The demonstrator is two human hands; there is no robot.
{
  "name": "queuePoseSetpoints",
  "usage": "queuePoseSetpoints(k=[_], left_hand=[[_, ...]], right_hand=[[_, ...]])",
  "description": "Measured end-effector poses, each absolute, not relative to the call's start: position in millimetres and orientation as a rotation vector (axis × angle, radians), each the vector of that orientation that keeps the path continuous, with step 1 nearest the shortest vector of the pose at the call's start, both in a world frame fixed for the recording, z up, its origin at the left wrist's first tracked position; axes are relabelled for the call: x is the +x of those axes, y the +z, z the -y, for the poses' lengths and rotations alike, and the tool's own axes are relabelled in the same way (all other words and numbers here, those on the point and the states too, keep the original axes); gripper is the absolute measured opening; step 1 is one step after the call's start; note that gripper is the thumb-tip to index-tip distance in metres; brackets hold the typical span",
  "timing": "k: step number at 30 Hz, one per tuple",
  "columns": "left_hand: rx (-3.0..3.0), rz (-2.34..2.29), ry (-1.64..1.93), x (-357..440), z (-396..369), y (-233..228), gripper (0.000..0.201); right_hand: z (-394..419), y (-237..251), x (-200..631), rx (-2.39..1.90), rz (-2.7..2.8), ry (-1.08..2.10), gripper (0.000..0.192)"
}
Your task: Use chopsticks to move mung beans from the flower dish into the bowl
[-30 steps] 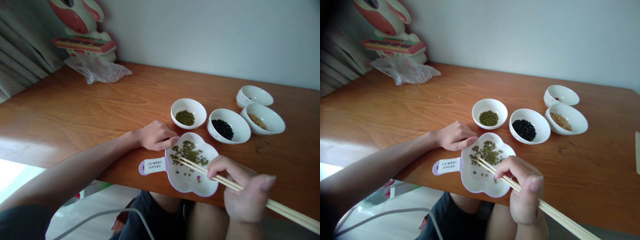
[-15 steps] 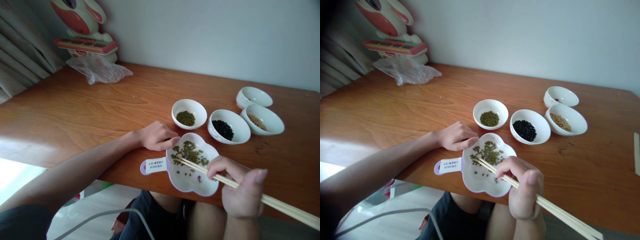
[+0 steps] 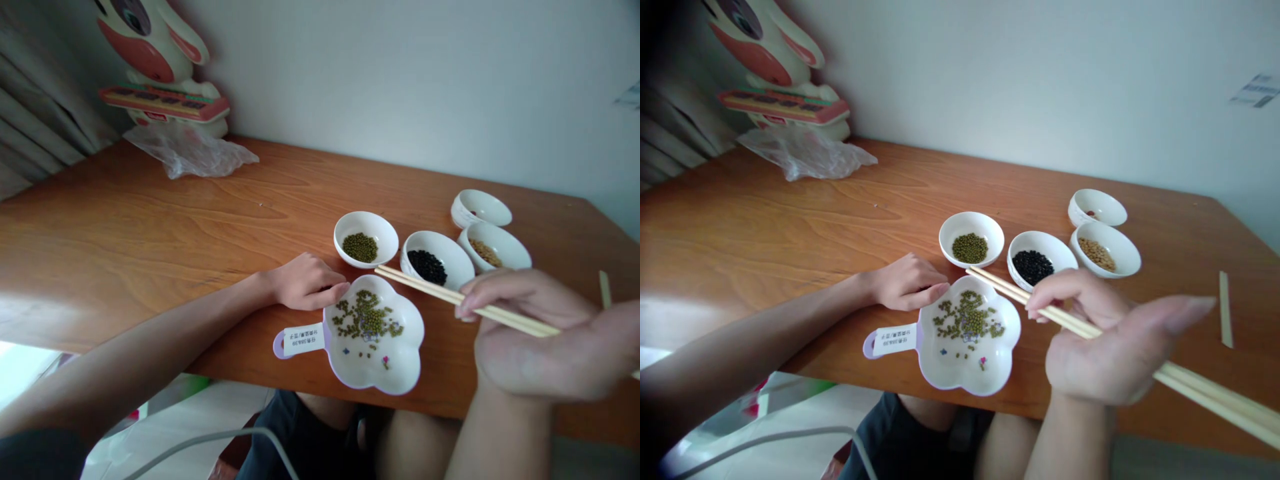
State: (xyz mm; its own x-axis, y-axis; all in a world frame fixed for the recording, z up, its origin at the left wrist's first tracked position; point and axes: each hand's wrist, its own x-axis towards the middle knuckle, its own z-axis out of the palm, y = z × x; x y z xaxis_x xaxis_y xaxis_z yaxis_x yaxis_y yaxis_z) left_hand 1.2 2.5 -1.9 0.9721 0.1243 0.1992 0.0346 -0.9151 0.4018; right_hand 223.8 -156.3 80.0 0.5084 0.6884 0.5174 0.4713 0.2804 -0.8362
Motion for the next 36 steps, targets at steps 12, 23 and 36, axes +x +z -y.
queuePoseSetpoints(k=[12,23,36], left_hand=[[2.722,-0.103,0.315,1,-3,-3,0.040],[2.738,-0.122,0.280,1,-2,-3,0.040],[2.719,-0.120,0.287,2,-2,-2,0.039]], right_hand=[[162,75,227,-1.350,1.127,0.375,0.086],[179,43,213,-1.374,1.436,0.880,0.076],[178,40,209,-1.311,1.496,0.912,0.072]])
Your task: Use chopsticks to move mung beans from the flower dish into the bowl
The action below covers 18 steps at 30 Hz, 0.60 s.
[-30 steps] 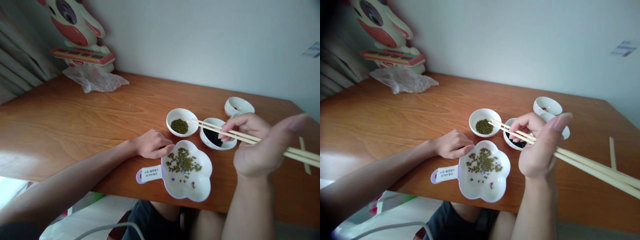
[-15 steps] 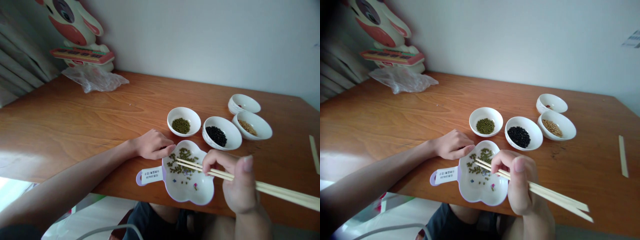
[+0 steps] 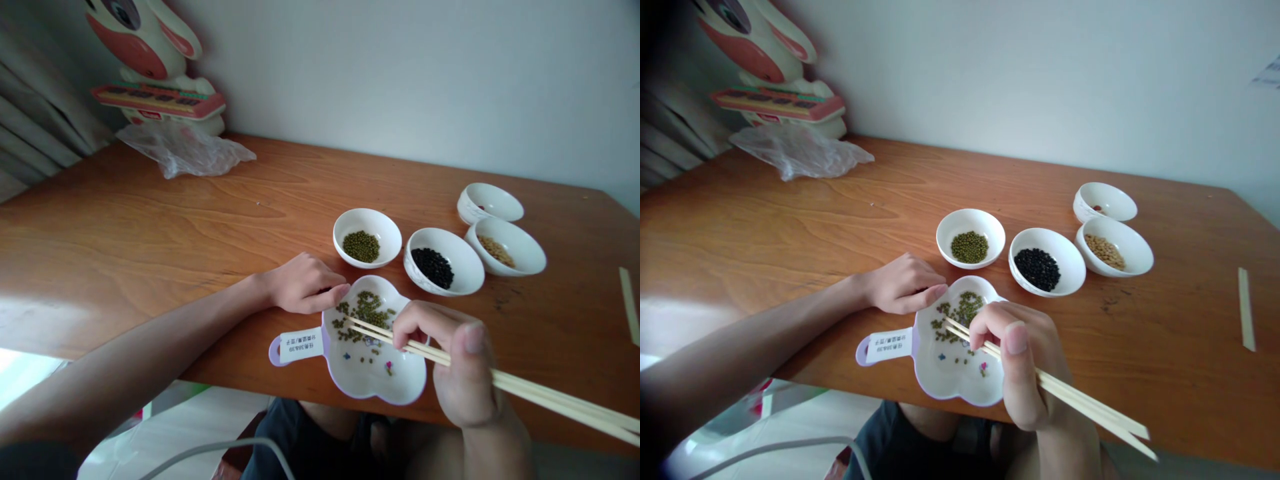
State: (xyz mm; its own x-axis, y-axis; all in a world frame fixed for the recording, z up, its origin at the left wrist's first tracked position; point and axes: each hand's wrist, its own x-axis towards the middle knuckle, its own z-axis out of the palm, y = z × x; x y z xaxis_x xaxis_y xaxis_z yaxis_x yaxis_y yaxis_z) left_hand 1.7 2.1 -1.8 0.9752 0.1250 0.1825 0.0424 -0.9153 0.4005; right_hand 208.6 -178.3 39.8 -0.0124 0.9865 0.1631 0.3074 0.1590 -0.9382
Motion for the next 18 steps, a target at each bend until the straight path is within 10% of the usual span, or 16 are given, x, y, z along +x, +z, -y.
queuePoseSetpoints(k=[18], left_hand=[[2.726,-0.123,0.298,1,-2,-2,0.041]], right_hand=[[176,45,213,-1.309,1.447,0.750,0.079]])
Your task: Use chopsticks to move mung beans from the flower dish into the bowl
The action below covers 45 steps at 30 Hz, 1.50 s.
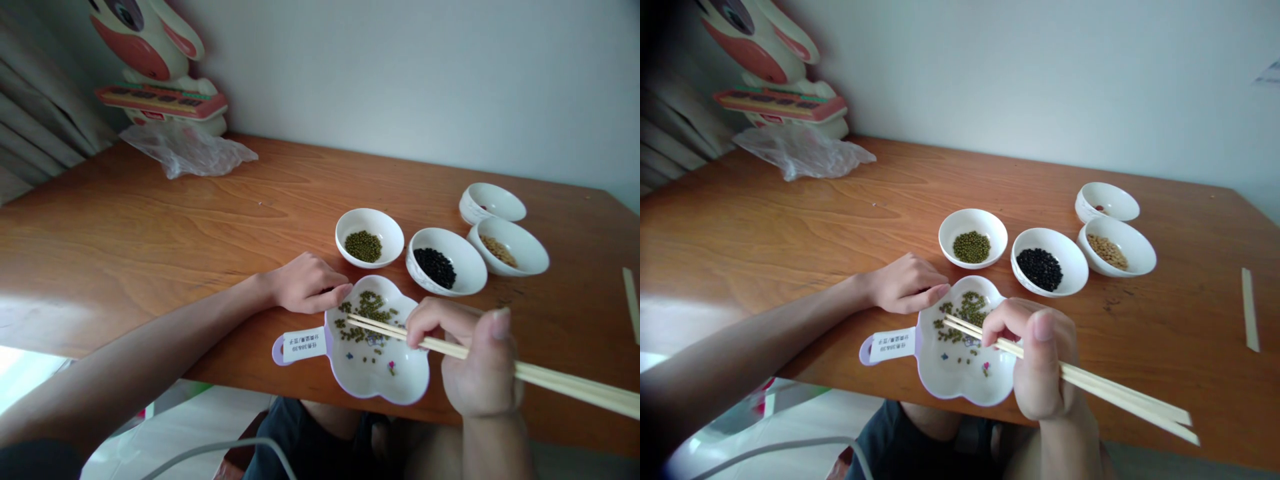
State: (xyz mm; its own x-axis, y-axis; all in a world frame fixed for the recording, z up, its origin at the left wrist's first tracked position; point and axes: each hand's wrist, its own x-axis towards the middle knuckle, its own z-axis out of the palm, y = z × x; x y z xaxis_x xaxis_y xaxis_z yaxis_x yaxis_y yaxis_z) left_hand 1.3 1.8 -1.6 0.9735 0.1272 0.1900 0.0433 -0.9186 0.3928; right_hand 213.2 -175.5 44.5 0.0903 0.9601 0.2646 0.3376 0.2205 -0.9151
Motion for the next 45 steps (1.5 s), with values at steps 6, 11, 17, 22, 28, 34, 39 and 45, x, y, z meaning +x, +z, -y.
queuePoseSetpoints(k=[6,11,17,22,28,34,39,45], left_hand=[[2.745,-0.131,0.282,1,-2,-5,0.041],[2.738,-0.122,0.314,1,-2,-5,0.040],[2.729,-0.117,0.329,2,-2,-3,0.040],[2.716,-0.106,0.346,2,-2,-3,0.040],[2.728,-0.117,0.313,2,-2,-2,0.040],[2.725,-0.119,0.333,2,-2,-3,0.042],[2.725,-0.118,0.343,2,-1,-3,0.041],[2.738,-0.139,0.284,2,-2,-2,0.040]], right_hand=[[159,50,222,-1.256,1.138,0.374,0.084],[140,48,217,-1.312,0.990,0.277,0.080],[157,45,232,-1.354,1.254,0.466,0.089],[172,41,221,-1.382,1.427,0.785,0.082],[174,33,210,-1.393,1.472,0.839,0.079],[172,35,206,-1.371,1.517,0.765,0.076],[173,35,205,-1.356,1.535,0.733,0.073],[173,36,204,-1.341,1.542,0.726,0.075]])
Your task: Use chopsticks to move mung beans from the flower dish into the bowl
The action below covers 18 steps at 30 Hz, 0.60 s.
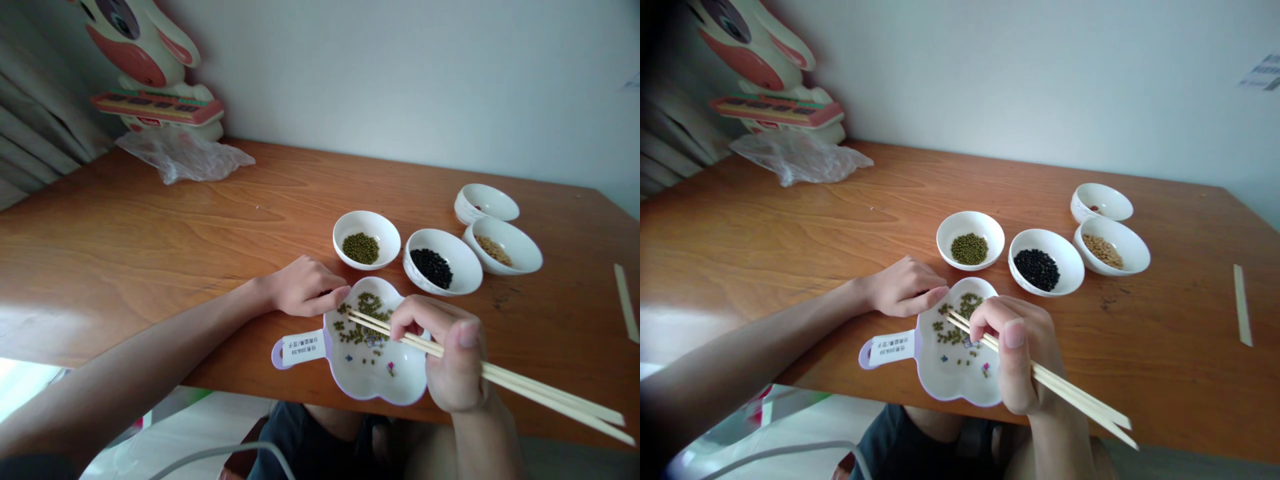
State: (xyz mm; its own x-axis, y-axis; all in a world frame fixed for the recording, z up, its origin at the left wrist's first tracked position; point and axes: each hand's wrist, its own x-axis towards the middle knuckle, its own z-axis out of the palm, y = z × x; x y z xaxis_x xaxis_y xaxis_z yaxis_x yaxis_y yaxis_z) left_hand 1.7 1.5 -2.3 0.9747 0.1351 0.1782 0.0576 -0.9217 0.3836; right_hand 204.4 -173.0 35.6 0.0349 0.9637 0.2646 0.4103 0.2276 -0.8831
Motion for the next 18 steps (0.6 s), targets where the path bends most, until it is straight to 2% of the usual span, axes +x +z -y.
queuePoseSetpoints(k=[12,18], left_hand=[[2.732,-0.125,0.303,1.2,-1.5,-2.2,0.041],[2.734,-0.117,0.316,1.1,-1.8,-3.0,0.038]], right_hand=[[171.8,34.2,203.2,-1.330,1.581,0.714,0.068],[174.7,34.6,204.3,-1.298,1.504,0.690,0.072]])
